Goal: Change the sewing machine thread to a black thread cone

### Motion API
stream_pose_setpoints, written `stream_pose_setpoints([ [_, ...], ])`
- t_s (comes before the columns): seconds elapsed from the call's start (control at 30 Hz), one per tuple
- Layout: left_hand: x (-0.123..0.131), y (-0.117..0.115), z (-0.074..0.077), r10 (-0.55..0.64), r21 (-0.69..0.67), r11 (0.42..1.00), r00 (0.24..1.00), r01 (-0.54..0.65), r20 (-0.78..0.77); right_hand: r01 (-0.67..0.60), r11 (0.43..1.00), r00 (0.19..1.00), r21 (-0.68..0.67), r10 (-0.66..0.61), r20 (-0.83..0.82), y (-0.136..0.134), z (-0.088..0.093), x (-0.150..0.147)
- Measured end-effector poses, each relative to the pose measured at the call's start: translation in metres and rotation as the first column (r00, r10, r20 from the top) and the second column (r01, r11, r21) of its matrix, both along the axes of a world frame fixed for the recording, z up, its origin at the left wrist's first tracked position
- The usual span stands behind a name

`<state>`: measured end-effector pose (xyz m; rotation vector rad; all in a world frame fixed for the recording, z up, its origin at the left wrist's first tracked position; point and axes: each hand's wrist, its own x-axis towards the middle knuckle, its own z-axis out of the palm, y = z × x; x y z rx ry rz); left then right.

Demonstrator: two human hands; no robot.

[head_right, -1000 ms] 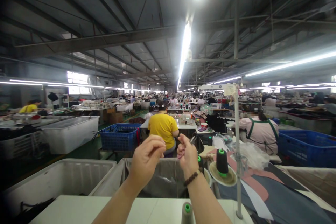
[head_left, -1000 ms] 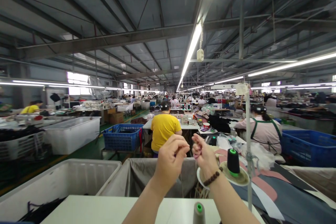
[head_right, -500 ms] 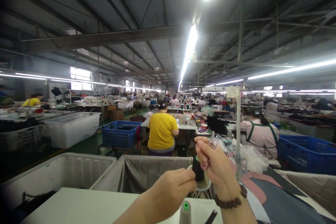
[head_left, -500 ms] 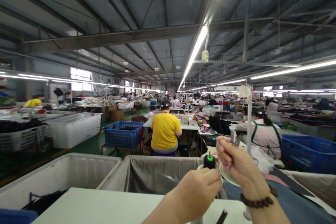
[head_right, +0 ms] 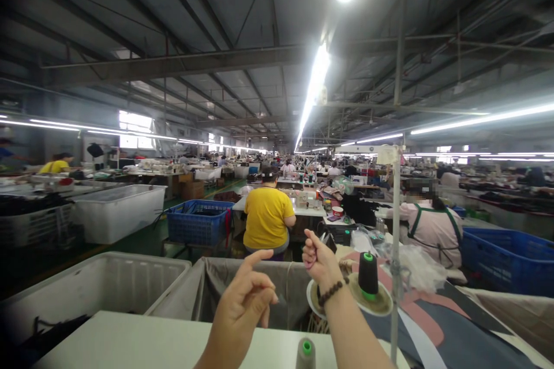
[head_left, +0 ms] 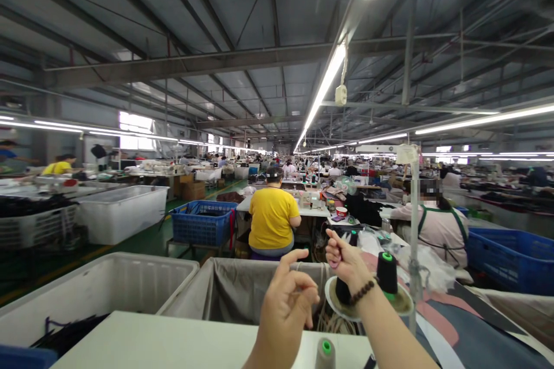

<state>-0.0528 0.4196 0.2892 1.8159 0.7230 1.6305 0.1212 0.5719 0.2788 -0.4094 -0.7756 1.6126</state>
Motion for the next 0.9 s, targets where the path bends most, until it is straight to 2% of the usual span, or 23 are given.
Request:
stream_pose_setpoints([
  [0.13,-0.011,0.008,0.007,0.054,-0.048,0.998,0.996,-0.051,0.067,-0.143,0.989,0.989,-0.023,0.144,0.043,0.019,0.011,-0.038],
  [0.27,-0.017,0.014,0.021,0.036,-0.033,0.999,0.998,-0.034,0.056,-0.306,0.951,0.948,0.047,0.300,0.106,0.005,0.023,-0.065],
  [0.4,-0.016,0.017,0.048,0.067,-0.015,0.998,0.998,-0.067,0.013,-0.395,0.909,0.910,0.130,0.368,0.192,-0.017,0.027,-0.070],
  [0.5,-0.008,0.020,0.071,0.149,0.017,0.989,0.983,-0.148,-0.107,-0.407,0.901,0.891,0.152,0.355,0.284,-0.022,0.024,-0.065],
  [0.6,0.005,0.029,0.089,0.204,0.056,0.979,0.949,-0.197,-0.240,-0.367,0.918,0.883,0.148,0.294,0.366,-0.020,0.020,-0.061],
  [0.7,0.017,0.040,0.095,0.092,-0.052,0.992,0.945,-0.114,-0.315,-0.258,0.956,0.896,0.140,0.182,0.405,-0.017,0.018,-0.064],
  [0.8,0.021,0.041,0.091,-0.029,-0.188,0.982,0.969,-0.018,-0.246,-0.095,0.986,0.908,0.135,0.030,0.419,-0.016,0.019,-0.064],
  [0.9,0.015,0.023,0.080,-0.048,-0.160,0.987,0.989,0.026,-0.137,0.155,0.976,0.899,0.150,-0.202,0.389,-0.019,0.019,-0.047],
])
